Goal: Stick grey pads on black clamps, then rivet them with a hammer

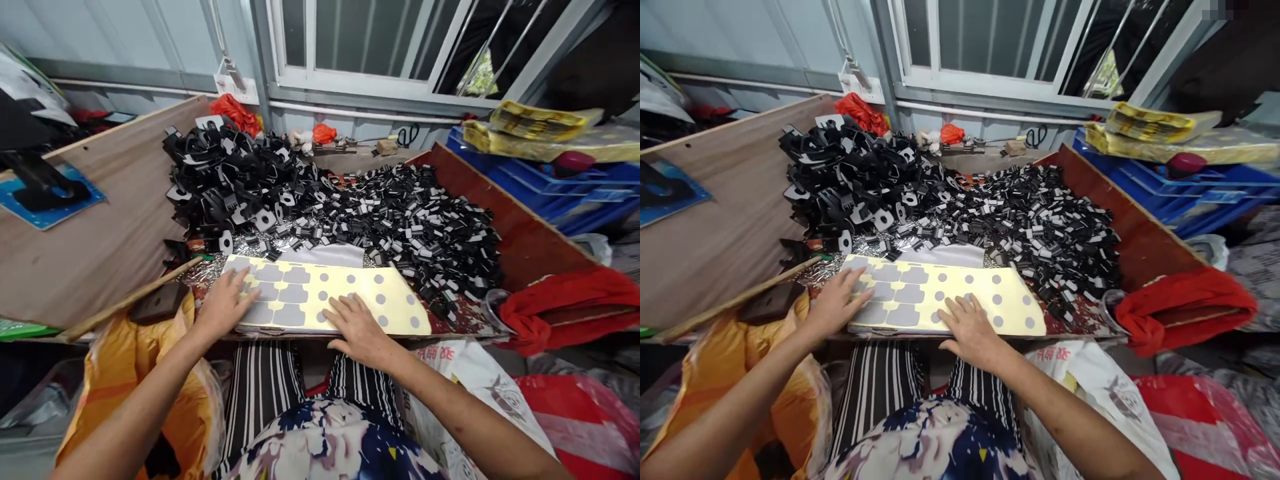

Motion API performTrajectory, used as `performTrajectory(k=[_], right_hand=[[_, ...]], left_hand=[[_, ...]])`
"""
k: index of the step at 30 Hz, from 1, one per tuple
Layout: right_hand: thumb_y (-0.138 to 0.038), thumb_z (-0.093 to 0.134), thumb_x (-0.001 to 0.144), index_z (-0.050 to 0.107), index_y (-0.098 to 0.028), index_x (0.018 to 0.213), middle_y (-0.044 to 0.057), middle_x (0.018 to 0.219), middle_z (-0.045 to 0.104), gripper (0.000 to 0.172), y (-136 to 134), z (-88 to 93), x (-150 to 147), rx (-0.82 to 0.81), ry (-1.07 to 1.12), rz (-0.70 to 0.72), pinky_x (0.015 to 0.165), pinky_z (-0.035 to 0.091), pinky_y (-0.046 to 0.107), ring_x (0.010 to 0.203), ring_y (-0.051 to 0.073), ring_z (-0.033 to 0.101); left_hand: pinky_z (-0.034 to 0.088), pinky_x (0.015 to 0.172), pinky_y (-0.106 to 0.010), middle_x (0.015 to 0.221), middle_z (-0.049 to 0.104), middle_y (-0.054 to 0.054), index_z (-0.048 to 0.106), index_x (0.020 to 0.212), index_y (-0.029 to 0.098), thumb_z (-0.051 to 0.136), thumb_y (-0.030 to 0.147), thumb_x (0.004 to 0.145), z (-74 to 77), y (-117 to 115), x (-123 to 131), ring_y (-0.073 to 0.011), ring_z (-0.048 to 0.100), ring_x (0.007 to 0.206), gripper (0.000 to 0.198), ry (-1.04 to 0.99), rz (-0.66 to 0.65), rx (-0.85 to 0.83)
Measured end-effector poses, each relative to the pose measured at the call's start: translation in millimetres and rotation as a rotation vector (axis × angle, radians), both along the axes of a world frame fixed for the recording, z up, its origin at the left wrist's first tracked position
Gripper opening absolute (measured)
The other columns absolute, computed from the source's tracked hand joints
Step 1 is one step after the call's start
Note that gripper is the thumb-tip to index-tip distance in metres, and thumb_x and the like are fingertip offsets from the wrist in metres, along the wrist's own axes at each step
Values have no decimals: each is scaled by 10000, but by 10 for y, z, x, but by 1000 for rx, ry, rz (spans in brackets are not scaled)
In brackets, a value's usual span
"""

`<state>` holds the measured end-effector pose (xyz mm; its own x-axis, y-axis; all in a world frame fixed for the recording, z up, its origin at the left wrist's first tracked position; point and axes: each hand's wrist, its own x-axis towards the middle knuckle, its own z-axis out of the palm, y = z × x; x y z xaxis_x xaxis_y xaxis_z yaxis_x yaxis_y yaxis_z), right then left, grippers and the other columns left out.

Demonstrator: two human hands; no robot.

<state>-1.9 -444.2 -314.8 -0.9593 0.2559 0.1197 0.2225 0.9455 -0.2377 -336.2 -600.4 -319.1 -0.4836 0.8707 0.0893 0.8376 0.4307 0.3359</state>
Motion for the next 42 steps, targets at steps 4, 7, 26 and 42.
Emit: performTrajectory(k=[4, 7, 26, 42], right_hand=[[-551, 652, 968, 543, -213, 1495, 171, 1609, 483, 636, -154, -65, -400, -56, 38, 51, 1234, 284, 677, 1479, 396, 432], [-352, 639, 999, 614, -156, 1417, 178, 1513, 568, 462, -74, -58, -776, -103, 88, 94, 1201, 404, 503, 1403, 314, 515], [-622, 678, 909, 532, -157, 1491, 221, 1536, 502, 759, 609, -12, -977, -15, 40, -290, 1236, 200, 612, 1452, 378, 398], [-393, 766, 871, 667, -194, 1314, 153, 1369, 636, 495, 624, -229, -843, -57, 269, -157, 1095, 411, 508, 1285, 334, 517]], left_hand=[[398, 1159, -582, 1483, 550, -273, 430, 1555, 50, 321, 636, 965, 23, 97, -156, -444, 521, 1388, 838, -34, 197, 15], [400, 1171, -543, 1462, 585, -271, 472, 1508, 37, 319, 674, 936, 76, 98, -211, -438, 556, 1358, 869, -122, 218, 89], [478, 442, -195, 668, 714, -37, 690, 1041, 175, 886, 534, 692, -139, -764, 1203, -144, 628, 487, 538, -1466, 576, 534], [600, 470, -259, 718, 711, -12, 544, 1108, 197, 728, 149, 860, 6, -297, 1075, -177, 701, 502, 312, -1363, 793, 885]])
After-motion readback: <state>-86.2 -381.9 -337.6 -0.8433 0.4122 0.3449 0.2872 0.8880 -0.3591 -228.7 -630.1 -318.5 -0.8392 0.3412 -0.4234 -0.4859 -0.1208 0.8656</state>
